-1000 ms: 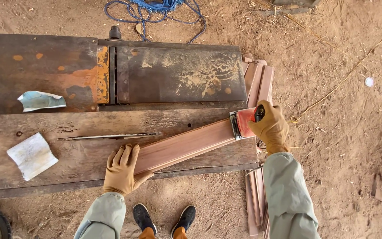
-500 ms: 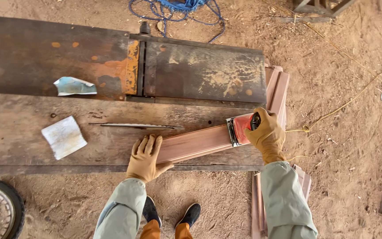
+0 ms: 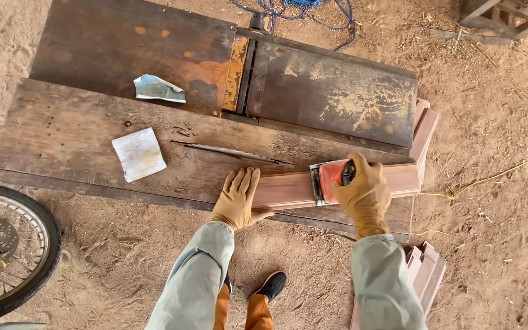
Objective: The recorder uses an electric orbital sander followed by manual sanding to finish a wooden board on a workshop bench.
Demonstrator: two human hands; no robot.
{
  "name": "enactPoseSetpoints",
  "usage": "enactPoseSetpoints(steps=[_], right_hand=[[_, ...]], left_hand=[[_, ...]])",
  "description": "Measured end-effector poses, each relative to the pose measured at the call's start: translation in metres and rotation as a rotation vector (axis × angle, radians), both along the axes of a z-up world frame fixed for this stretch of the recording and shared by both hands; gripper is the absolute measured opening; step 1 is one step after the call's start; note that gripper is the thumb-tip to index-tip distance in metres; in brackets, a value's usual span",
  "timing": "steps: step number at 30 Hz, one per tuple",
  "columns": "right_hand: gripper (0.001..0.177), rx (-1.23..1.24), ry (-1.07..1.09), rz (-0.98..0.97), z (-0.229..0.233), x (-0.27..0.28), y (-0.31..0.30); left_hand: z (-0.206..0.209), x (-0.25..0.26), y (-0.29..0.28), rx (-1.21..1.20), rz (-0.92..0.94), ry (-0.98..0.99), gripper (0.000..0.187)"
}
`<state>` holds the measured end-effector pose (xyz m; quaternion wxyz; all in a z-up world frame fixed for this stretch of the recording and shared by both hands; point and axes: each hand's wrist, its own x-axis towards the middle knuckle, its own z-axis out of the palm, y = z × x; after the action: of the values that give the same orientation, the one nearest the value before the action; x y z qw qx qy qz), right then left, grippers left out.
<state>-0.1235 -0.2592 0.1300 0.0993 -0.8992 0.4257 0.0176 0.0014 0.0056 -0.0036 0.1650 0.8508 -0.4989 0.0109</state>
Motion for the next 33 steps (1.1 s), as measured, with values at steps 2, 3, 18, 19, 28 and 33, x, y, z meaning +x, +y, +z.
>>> enactPoseSetpoints(steps=[2,3,18,19,28,33], right_hand=[[0.055,0.0,0.001,0.011,0.004,0.008,0.018],[0.055,0.0,0.001,0.02,0.005,0.011,0.026],[0.051,0.075,-0.031,-0.005,0.021,0.037,0.093],[0.051,0.071,-0.031,-0.013,0.026,0.04,0.096],[0.056,0.009,-0.078,-0.034,0.019,0.024,0.058],[0.046,-0.016,-0.011,-0.057,-0.002,-0.001,0.006]], left_hand=[[0.001,0.0,0.0,0.029,-0.002,0.018,0.119],[0.001,0.0,0.0,0.058,-0.005,0.035,0.121],[0.001,0.005,0.002,-0.017,-0.036,0.133,0.136],[-0.002,0.005,0.004,-0.02,-0.044,0.133,0.136],[-0.004,0.0,0.002,-0.066,-0.037,-0.063,0.117],[-0.006,-0.002,0.001,0.043,-0.019,-0.091,0.119]])
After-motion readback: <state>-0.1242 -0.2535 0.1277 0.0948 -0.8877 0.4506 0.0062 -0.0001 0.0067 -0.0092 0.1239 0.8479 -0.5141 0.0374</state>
